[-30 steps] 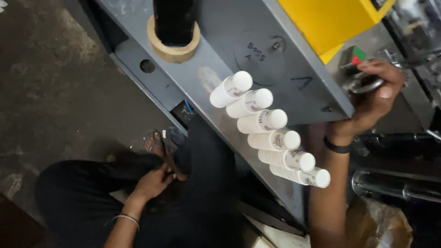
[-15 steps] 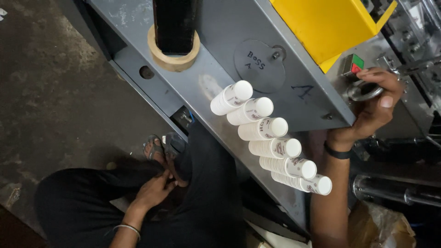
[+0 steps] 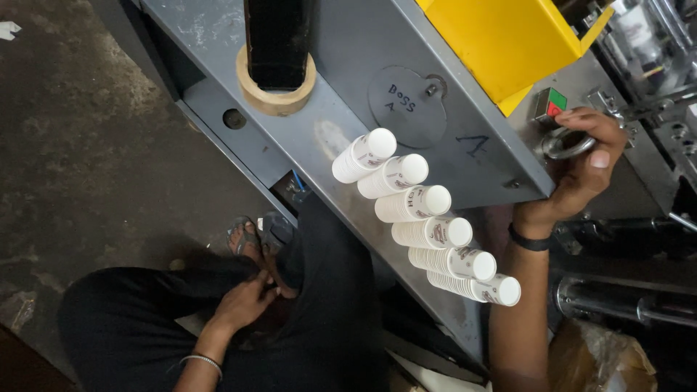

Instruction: Operating a mechanical paper cup manufacturing machine and stacking the output cups.

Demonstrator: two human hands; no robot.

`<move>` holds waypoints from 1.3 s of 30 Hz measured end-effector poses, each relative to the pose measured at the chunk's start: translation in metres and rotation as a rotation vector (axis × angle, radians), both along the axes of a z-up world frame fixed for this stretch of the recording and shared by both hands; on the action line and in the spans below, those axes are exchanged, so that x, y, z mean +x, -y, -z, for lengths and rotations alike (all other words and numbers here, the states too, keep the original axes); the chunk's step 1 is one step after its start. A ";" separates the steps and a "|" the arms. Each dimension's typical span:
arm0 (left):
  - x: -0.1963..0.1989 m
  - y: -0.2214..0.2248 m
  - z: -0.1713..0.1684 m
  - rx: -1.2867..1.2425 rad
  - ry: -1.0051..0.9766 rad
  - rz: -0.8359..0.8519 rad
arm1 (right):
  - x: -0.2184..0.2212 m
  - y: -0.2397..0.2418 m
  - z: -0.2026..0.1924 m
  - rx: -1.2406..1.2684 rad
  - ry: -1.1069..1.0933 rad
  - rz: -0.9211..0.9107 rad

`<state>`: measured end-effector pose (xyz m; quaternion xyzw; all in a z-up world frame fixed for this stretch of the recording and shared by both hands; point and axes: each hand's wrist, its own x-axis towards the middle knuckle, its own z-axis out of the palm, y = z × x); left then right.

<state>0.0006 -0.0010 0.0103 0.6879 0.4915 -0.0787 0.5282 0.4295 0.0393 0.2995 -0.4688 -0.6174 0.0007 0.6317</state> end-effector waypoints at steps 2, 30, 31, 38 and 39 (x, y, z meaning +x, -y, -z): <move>0.001 -0.001 -0.004 -0.005 -0.006 -0.005 | -0.001 0.001 0.000 -0.001 -0.014 -0.007; 0.003 -0.002 -0.003 -0.069 -0.086 0.023 | -0.003 0.001 -0.001 0.005 0.041 0.046; 0.002 -0.002 -0.001 -0.067 -0.090 0.023 | -0.002 0.001 -0.001 0.007 0.053 0.054; 0.000 0.000 0.003 -0.010 -0.044 0.030 | 0.000 -0.001 0.003 0.018 -0.050 -0.021; 0.000 -0.001 0.003 -0.012 -0.035 0.028 | 0.002 -0.001 0.004 0.027 -0.085 -0.054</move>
